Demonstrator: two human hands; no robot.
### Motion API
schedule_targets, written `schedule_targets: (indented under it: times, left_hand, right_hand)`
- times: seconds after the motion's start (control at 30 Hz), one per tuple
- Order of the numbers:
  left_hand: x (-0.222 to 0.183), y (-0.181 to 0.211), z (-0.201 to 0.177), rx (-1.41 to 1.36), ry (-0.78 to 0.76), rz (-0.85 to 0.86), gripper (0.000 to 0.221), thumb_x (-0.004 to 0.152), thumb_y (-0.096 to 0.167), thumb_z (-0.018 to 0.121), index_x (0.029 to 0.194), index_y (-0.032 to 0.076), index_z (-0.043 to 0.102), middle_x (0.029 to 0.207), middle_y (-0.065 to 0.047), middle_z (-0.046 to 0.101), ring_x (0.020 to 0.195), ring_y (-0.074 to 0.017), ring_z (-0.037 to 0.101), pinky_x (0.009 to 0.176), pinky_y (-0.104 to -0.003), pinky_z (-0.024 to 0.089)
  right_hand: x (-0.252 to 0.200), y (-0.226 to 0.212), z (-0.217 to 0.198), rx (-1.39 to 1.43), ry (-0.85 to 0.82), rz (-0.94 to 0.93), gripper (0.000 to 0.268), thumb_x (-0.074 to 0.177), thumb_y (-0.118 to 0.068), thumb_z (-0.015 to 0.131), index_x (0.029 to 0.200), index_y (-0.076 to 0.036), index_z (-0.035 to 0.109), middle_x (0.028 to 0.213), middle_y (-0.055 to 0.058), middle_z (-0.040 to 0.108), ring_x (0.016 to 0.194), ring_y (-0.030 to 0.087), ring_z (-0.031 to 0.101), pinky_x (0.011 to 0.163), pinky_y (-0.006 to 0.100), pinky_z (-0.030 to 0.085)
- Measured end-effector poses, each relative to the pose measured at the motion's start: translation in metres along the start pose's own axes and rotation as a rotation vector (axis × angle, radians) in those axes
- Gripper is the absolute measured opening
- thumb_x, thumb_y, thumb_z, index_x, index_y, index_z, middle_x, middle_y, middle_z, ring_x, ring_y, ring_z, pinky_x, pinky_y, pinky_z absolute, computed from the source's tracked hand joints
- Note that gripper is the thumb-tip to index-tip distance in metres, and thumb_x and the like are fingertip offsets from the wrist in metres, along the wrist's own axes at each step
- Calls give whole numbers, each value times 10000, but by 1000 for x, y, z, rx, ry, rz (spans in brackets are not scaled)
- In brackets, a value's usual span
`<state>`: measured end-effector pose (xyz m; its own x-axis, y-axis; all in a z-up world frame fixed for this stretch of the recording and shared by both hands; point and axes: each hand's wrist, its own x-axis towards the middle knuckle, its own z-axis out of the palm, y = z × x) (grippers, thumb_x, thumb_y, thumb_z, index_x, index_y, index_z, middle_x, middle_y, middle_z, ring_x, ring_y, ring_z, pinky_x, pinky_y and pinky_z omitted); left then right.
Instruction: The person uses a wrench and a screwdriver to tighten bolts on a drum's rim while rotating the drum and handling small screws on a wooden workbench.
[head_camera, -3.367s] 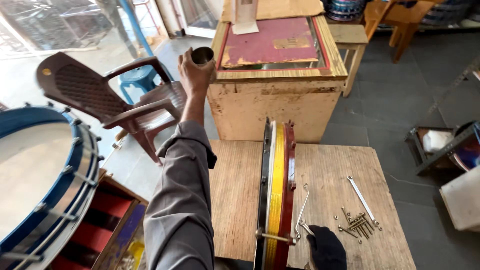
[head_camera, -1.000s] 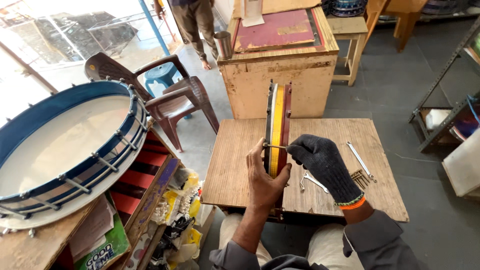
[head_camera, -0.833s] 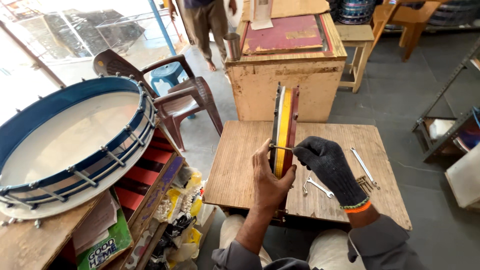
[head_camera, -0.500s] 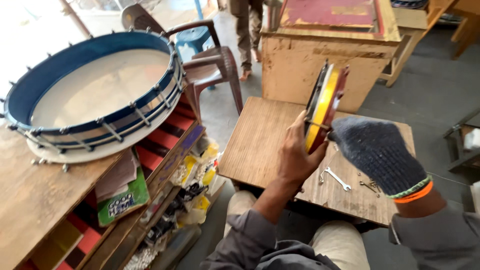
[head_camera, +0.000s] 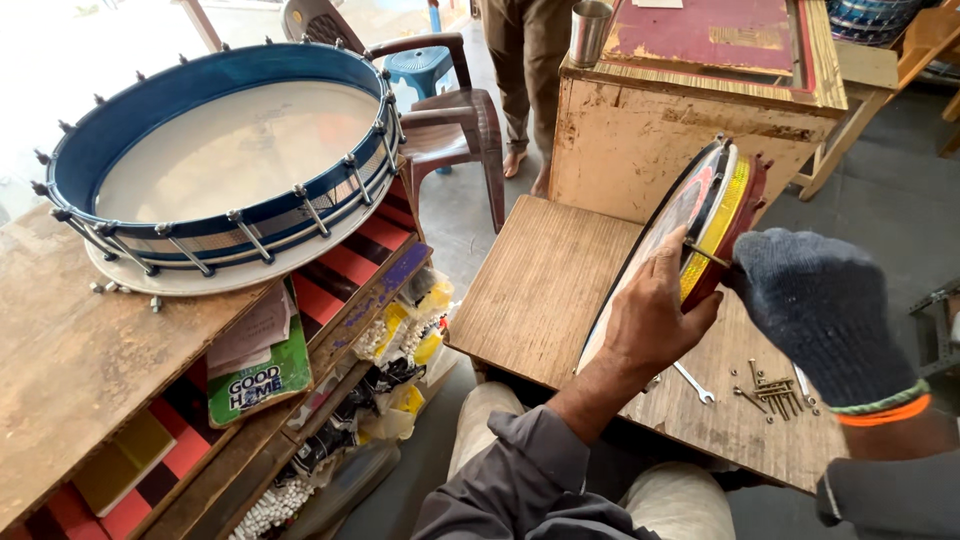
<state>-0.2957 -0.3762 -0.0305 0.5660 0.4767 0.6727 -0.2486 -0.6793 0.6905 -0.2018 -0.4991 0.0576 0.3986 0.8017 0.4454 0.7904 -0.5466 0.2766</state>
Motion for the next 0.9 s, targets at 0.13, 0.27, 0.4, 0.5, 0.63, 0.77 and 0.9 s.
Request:
schedule_targets:
  times: [0.13, 0.27, 0.4, 0.5, 0.63, 0.77, 0.9]
  left_hand:
    - [0, -2, -4, 11, 24, 31, 837, 827, 200, 791, 1530, -46, 410, 1374, -283, 619, 1265, -419, 634, 1057, -445, 531]
    - [-8, -3, -8, -16, 18, -20, 834, 849, 196, 780, 1555, -36, 402, 1367, -286, 621, 1261, -417, 643, 1037, -452, 545]
    - [-12, -2, -11, -16, 7, -35, 849, 834, 189, 777, 1557, -37, 392, 1363, -291, 616, 1245, -421, 646, 1026, -455, 548]
    - [-11, -3, -12, -2, 24, -18, 837, 835, 193, 783, 1547, -28, 403, 1367, -286, 622, 1251, -422, 648, 1029, -456, 545]
    - [-6, -7, -10, -36, 45, -44, 832, 835, 182, 782, 1550, -20, 409, 1350, -285, 630, 1243, -434, 642, 1031, -461, 539]
    - [-7, -11, -8, -71, 84, -51, 836, 849, 195, 795, 1550, -16, 391, 1381, -289, 612, 1262, -435, 634, 1027, -462, 541]
    - [-15, -13, -9, -43, 99, -16, 857, 838, 191, 808, 1556, -12, 387, 1397, -288, 601, 1281, -443, 629, 1066, -474, 530]
  right_hand:
    - [-13, -4, 17, 346, 3, 137, 297, 945, -389, 691, 1052, -124, 772, 910, 102, 751, 762, 261, 713, 664, 375, 555]
    - [-12, 9, 41, 1034, -263, 343, 323, 942, -272, 619, 1193, -97, 722, 899, 64, 795, 709, 167, 750, 607, 326, 616]
    - [-8, 8, 46, 1039, -229, 362, 283, 935, -237, 682, 1105, -33, 780, 843, 106, 787, 673, 199, 723, 615, 352, 596]
    - [-2, 0, 22, 804, -203, 353, 278, 898, -270, 764, 1055, -43, 793, 818, 127, 776, 686, 226, 704, 644, 360, 579]
    - [-4, -16, 3, 594, 42, 182, 260, 891, -252, 789, 1026, -30, 785, 892, 128, 758, 747, 208, 701, 670, 348, 555]
    - [-5, -21, 20, 1280, -56, 439, 204, 955, -154, 663, 1086, -10, 724, 902, 83, 752, 739, 143, 723, 589, 301, 601]
    - [-16, -32, 41, 1380, 89, 540, 153, 1002, -110, 684, 1083, 18, 708, 945, 109, 728, 776, 149, 690, 663, 293, 585]
